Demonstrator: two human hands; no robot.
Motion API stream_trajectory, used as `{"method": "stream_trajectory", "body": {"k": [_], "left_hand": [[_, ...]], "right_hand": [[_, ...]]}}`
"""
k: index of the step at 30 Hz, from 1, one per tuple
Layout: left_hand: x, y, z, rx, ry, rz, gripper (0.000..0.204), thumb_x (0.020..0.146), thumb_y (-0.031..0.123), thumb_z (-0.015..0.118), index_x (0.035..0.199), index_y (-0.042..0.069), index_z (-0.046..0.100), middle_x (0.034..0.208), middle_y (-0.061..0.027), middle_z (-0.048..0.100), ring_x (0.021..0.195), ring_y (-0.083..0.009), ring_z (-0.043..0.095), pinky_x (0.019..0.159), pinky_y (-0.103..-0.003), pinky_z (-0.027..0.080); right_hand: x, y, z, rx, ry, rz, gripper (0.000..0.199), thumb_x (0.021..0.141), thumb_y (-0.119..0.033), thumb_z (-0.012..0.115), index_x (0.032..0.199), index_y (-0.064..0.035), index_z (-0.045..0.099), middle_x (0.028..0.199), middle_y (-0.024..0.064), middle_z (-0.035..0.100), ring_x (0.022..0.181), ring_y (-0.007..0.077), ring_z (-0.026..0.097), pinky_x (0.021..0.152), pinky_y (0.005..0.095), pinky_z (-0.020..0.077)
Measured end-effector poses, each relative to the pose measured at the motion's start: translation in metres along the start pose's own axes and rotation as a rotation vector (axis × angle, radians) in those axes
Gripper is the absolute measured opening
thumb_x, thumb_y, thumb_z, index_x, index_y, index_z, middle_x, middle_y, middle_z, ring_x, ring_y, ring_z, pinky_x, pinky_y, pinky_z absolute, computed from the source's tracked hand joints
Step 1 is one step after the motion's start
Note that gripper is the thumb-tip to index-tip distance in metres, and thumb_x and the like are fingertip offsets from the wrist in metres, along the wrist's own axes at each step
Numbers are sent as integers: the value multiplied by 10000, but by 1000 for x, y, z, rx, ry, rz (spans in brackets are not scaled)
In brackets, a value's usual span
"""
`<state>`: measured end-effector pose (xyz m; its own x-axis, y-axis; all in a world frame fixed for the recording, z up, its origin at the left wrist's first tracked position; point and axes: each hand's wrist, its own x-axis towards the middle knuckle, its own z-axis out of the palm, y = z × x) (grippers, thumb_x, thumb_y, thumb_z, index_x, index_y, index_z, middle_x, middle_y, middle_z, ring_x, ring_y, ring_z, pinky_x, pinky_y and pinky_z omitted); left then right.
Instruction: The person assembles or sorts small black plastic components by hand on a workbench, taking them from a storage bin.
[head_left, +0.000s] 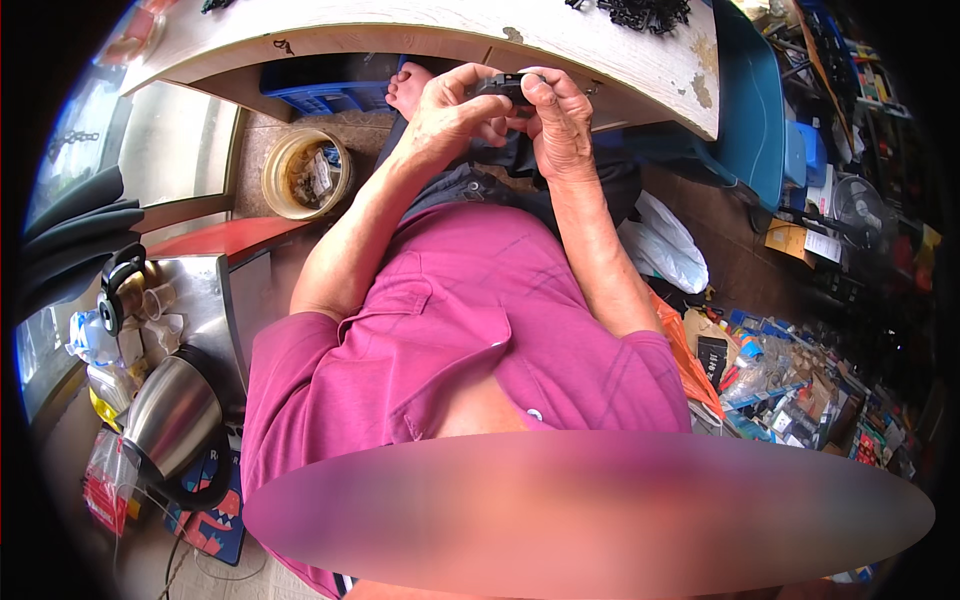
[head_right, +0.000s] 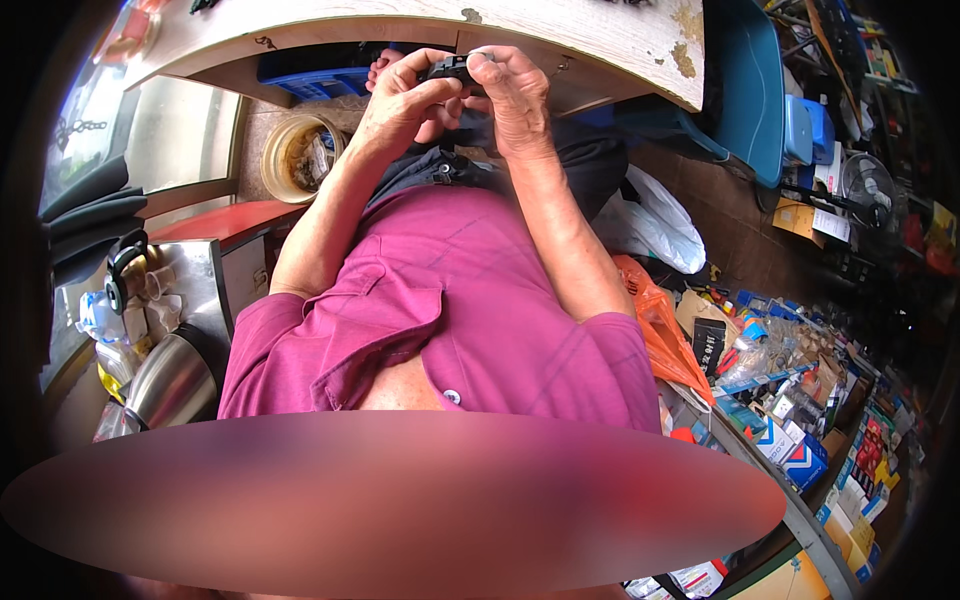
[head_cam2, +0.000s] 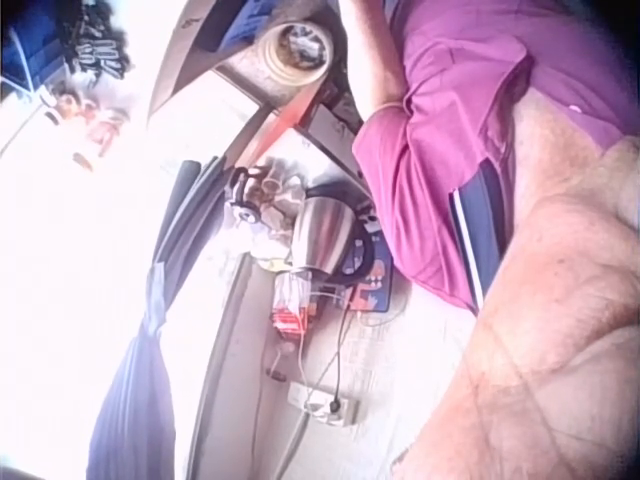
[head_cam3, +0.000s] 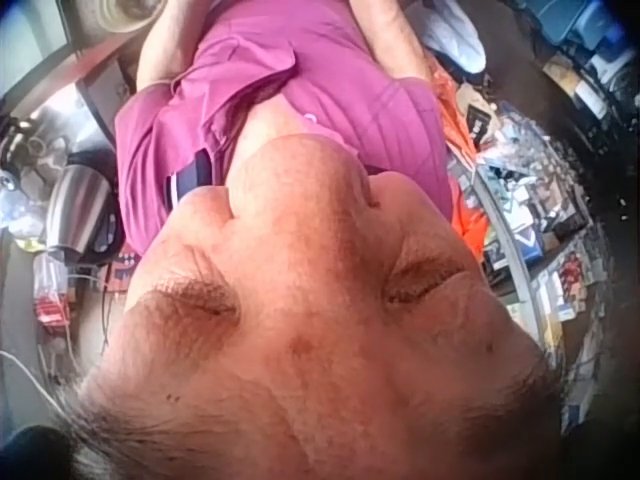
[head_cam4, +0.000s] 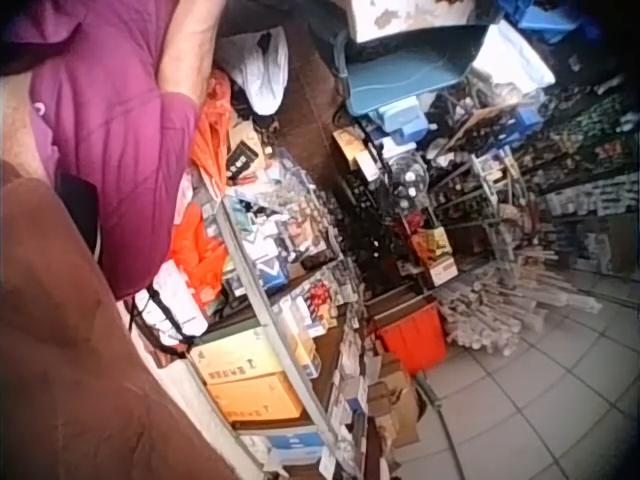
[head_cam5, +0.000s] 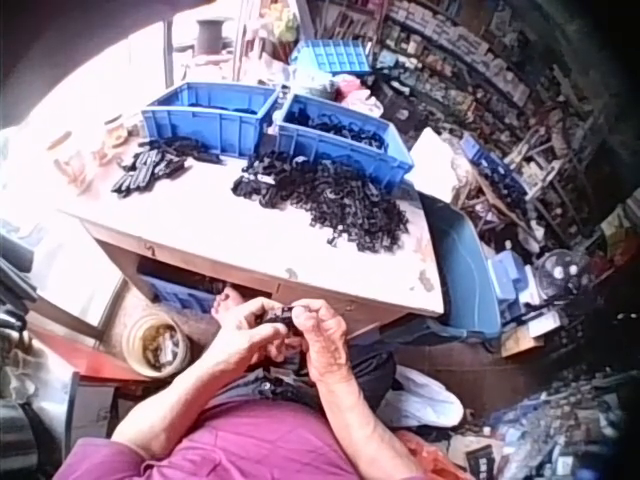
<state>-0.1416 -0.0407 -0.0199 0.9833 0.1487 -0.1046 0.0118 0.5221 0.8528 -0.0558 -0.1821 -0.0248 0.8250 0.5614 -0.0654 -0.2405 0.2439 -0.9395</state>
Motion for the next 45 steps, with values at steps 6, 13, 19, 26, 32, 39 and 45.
{"method": "stream_trajectory", "body": {"k": [6, 13, 19, 26, 32, 39, 45], "left_hand": [[-3, 7, 3, 188, 73, -40, 205, 868, 55, 613, 1058, -17, 587, 740, -45, 632, 605, -93, 603, 566, -221, 512], [-2, 8, -1, 285, 82, -75, 228, 816, 106, 641, 1020, 5, 622, 661, -21, 614, 559, -83, 593, 496, -204, 441], [-7, 24, 7, 465, 65, -112, 245, 805, 148, 645, 1000, 2, 620, 625, -14, 596, 509, -79, 562, 457, -218, 426], [-6, 22, 0, 576, -2, -126, 207, 824, 121, 617, 982, -10, 591, 586, -7, 548, 495, -71, 513, 461, -219, 381], [-8, 26, 6, 472, 45, -158, 228, 863, 193, 608, 1016, 25, 600, 631, -15, 587, 507, -74, 549, 479, -210, 444], [1, 4, 6, 176, 228, -144, 248, 875, 238, 655, 931, -2, 624, 658, -48, 609, 488, -93, 561, 430, -194, 444], [5, -8, 2, 258, 223, 33, 137, 927, 138, 605, 954, 4, 610, 743, -54, 635, 561, -82, 571, 529, -204, 486]], "right_hand": [[0, -4, 0, 23, 3, -7, 305, 846, -314, 728, 1024, -78, 655, 876, -11, 652, 739, 64, 624, 617, 221, 555], [0, -9, 0, 24, -6, 19, 269, 836, -265, 731, 993, -60, 656, 858, -1, 633, 726, 77, 615, 628, 269, 590], [-3, -13, -2, 25, -46, 22, 244, 831, -230, 733, 968, -45, 656, 848, 21, 638, 718, 91, 611, 655, 286, 583], [-1, -4, -11, 5, -89, 25, 221, 827, -193, 735, 960, -37, 653, 832, 19, 646, 723, 97, 621, 655, 290, 574], [-7, -6, 0, -2, -13, 61, 212, 839, -204, 723, 967, -53, 649, 853, 27, 652, 741, 104, 632, 613, 278, 579], [-10, 0, 6, -18, 27, 63, 306, 878, -296, 675, 1017, -30, 614, 875, 46, 641, 734, 124, 643, 596, 276, 580], [-13, 1, 6, -60, 18, 281, 425, 926, -480, 549, 903, -56, 556, 689, 79, 605, 609, 202, 652, 544, 387, 604]]}}
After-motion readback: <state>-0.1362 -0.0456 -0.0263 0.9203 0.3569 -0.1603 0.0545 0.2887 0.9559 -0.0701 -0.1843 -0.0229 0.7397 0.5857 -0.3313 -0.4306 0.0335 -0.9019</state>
